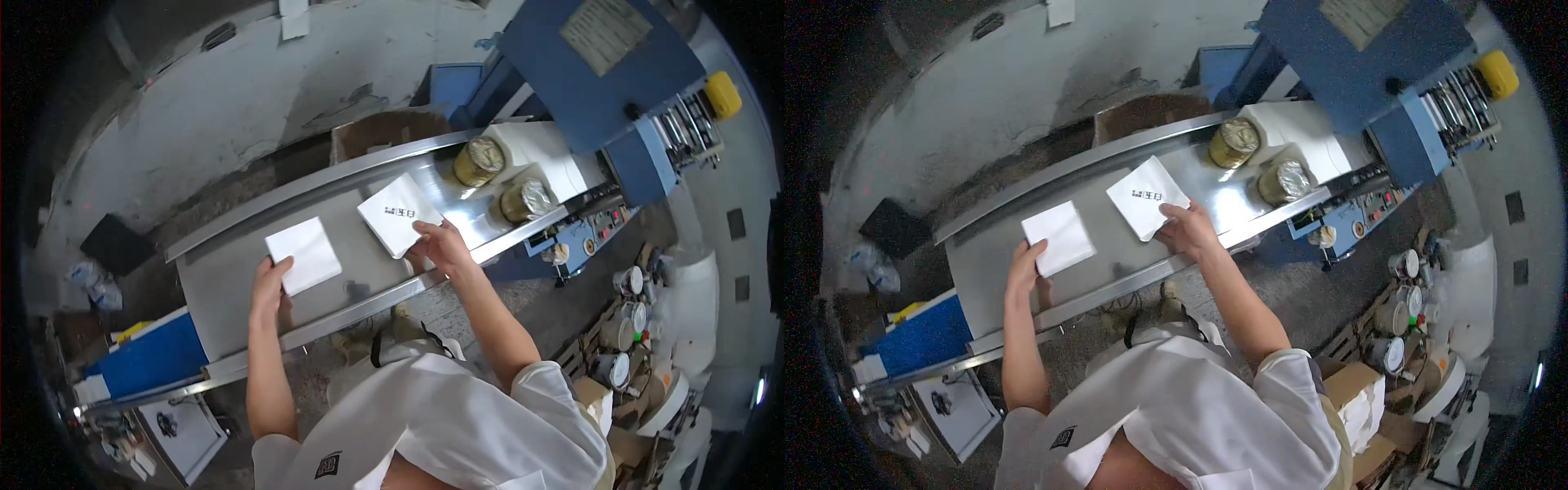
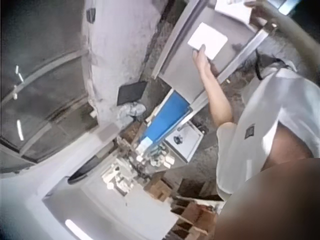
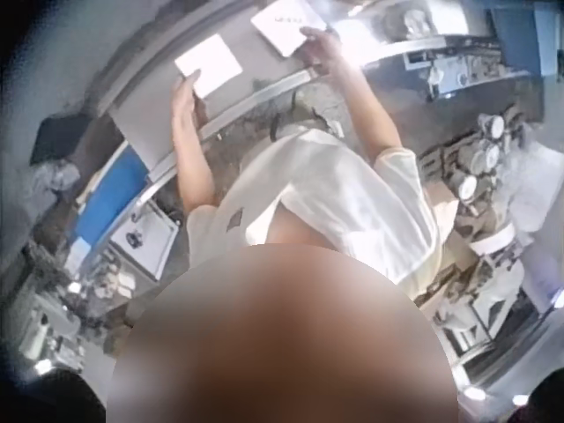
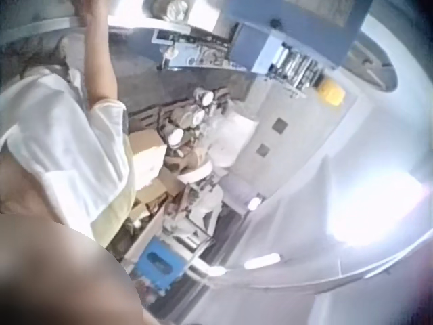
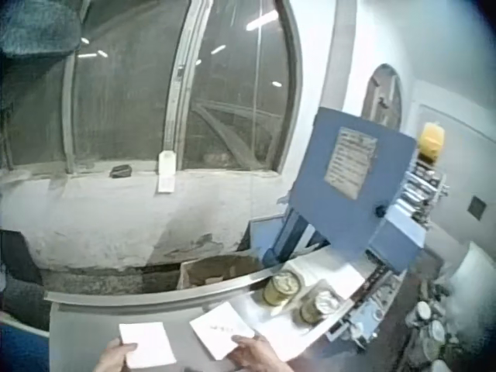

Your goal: Picking up paper blocks from a machine output and placing them onto a conveyor belt in an organized manner.

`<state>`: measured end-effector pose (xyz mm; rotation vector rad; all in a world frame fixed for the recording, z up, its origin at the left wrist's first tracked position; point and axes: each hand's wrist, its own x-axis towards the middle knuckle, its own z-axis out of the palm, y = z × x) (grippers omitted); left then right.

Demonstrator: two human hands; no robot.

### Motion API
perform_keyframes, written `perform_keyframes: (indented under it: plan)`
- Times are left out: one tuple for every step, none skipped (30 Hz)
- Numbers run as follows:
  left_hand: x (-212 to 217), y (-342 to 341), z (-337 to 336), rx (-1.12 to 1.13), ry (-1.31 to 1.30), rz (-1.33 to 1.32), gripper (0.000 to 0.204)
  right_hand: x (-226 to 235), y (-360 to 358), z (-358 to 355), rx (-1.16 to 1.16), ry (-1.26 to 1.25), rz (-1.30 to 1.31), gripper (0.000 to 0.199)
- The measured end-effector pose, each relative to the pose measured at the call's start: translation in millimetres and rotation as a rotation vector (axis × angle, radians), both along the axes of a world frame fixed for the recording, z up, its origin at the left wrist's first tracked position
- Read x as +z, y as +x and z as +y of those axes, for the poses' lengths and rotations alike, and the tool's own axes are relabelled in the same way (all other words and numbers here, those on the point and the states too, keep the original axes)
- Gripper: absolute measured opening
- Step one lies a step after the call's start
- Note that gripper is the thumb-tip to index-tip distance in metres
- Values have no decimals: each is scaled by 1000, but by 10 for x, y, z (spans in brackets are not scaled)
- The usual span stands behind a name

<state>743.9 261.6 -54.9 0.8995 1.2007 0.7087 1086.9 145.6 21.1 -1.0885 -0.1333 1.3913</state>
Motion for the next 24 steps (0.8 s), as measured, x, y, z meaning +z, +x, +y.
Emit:
perform_keyframes:
  plan:
    - [0, -55, 26, -7, 43, 13, 35, -57, 22, 6, -23, 2, -8, 44]
    - [98, -85, 38, -42, 75, 54, 34, -169, 86, 3, -31, 18, -29, 44]
    - [136, -122, 40, -60, 76, 51, 34, -196, 106, 6, -31, 33, -44, 44]
    - [159, -147, 44, -58, 127, 86, 34, -218, 145, -22, -40, 40, -47, 43]
    - [158, -203, 50, -49, 182, 123, 33, -235, 179, -29, -51, 43, -45, 43]
    - [88, -249, 61, -27, 195, 114, 33, -253, 233, -44, -39, 61, -47, 43]
    - [43, -304, 57, -37, 200, 120, 33, -273, 293, -59, -27, 79, -47, 42]
    - [36, -312, 45, -21, 181, 120, 32, -284, 358, -63, -34, 84, -40, 42]
    - [26, -312, 40, -4, 161, 120, 32, -300, 423, -69, -26, 80, -12, 42]
    - [11, -317, 42, 14, 160, 136, 31, -321, 496, -74, -15, 77, 18, 42]
    - [-22, -303, 49, 15, 165, 149, 31, -347, 587, -71, -15, 82, 31, 42]
    - [-3, -343, -3, 28, 188, 139, 32, -399, 632, -55, -7, 55, 44, 42]
    - [25, -383, -59, 43, 210, 133, 33, -452, 683, -32, 5, 26, 60, 42]
    - [178, -273, -130, 37, 178, 90, 35, -394, 717, -29, 25, 82, 71, 45]
    - [392, -48, -196, 34, 148, 49, 38, -432, 818, -40, 37, 130, 81, 48]
    - [534, 96, -234, 16, 194, 176, 42, -341, 844, -41, 16, 123, 46, 50]
    - [695, 370, -251, -5, 217, 189, 42, -318, 915, -53, -4, 106, -45, 50]
    - [858, 636, -307, -19, 238, 209, 42, -296, 984, -60, 8, 132, -98, 49]
    - [816, 815, -350, 27, 286, 256, 42, -221, 1010, -68, 24, 131, -142, 47]
    - [904, 1128, -406, 47, 357, 328, 43, -179, 1054, -50, 31, 133, -192, 45]
    - [883, 1327, -444, 36, 396, 411, 44, -196, 1081, -30, 61, 139, -169, 45]
    - [860, 1506, -487, 20, 430, 492, 44, -213, 1099, -31, 77, 142, -295, 47]
    - [904, 1735, -533, 31, 460, 570, 44, -226, 1105, -35, 90, 148, -424, 50]
    - [948, 1969, -569, 34, 489, 643, 45, -228, 1102, -46, 123, 181, -464, 47]
